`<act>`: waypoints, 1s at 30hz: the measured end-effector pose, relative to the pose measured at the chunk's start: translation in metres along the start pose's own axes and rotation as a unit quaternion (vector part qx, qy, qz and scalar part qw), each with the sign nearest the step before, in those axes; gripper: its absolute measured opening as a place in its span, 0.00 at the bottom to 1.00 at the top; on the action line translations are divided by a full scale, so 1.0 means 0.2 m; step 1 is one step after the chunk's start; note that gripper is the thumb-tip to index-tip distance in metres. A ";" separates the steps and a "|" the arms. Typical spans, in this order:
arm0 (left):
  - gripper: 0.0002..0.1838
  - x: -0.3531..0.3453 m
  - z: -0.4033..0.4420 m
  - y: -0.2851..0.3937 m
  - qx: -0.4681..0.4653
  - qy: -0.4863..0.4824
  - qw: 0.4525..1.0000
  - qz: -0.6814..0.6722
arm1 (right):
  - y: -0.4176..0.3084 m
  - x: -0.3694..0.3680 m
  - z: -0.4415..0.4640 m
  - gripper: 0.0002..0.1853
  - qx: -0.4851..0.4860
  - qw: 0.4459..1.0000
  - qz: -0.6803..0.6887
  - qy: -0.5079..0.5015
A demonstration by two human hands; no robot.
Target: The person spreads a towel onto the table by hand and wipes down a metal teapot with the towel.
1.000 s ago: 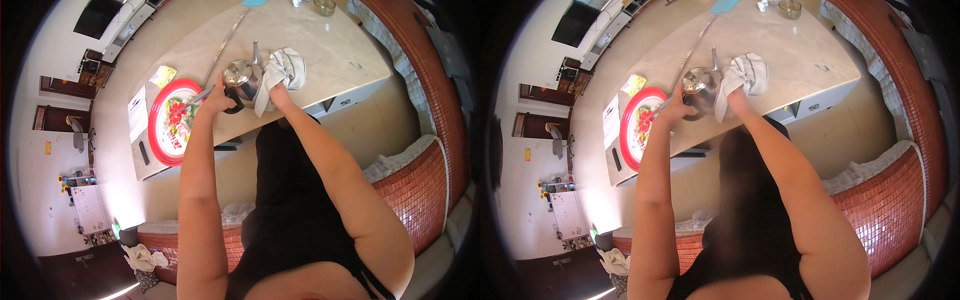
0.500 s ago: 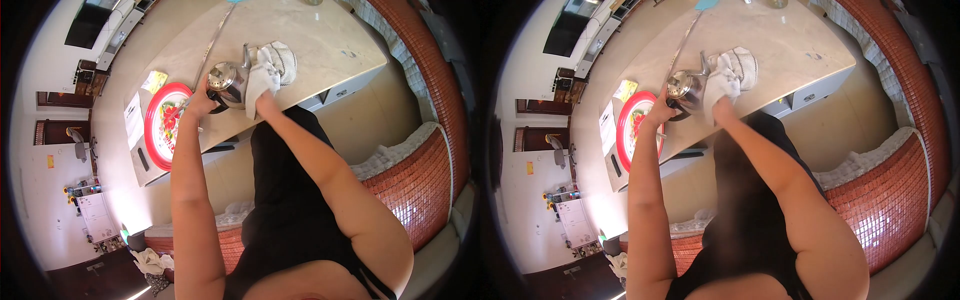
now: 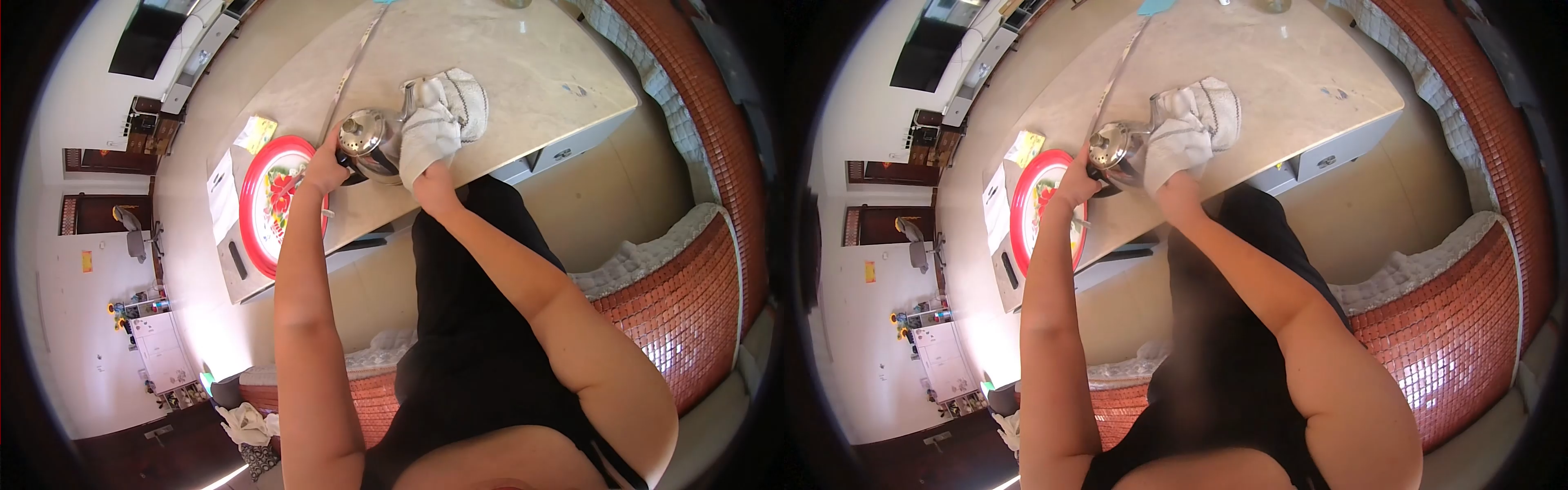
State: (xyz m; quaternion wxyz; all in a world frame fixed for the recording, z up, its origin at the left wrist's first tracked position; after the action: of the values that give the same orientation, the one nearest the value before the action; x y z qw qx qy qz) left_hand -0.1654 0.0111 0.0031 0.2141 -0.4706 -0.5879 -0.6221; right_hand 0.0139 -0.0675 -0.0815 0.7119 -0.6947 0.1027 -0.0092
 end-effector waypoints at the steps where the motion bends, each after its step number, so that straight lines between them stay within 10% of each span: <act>1: 0.50 0.00 0.00 -0.02 -0.002 -0.006 1.000 -0.013 | -0.07 -0.01 0.01 0.16 0.048 0.999 -0.019 -0.008; 9: 0.48 0.01 -0.02 0.06 0.007 -0.009 0.999 -0.037 | -0.36 -0.02 0.31 0.17 0.106 0.952 -0.286 0.002; 18: 0.46 0.02 -0.02 0.04 0.005 0.014 1.000 0.008 | -0.30 0.09 0.02 0.16 0.247 0.954 -0.169 -0.001; 21: 0.46 0.00 0.00 0.00 0.006 -0.008 1.000 -0.020 | -0.34 0.05 0.12 0.15 0.231 0.968 -0.091 -0.026; 24: 0.46 -0.01 0.01 -0.02 0.002 0.007 1.000 -0.012 | -0.33 0.00 0.29 0.16 -0.027 0.966 -0.222 -0.128; 30: 0.46 0.01 -0.01 0.02 0.007 0.022 0.999 0.028 | -0.35 0.01 0.19 0.17 0.056 0.982 -0.177 -0.038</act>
State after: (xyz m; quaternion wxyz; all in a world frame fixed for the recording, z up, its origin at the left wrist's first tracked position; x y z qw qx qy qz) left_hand -0.1627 0.0094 0.0068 0.2475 -0.4716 -0.5745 -0.6216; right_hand 0.0310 -0.0319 -0.0114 0.7405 -0.6604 -0.0497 -0.1141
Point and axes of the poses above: each hand's wrist, its own z-axis towards the middle knuckle, its own x-axis out of the back of the hand, y = z × x, the point moved 6 cm from there along z, towards the middle knuckle, and after that the axes turned 7 degrees about -x, right-handed, at the moved point
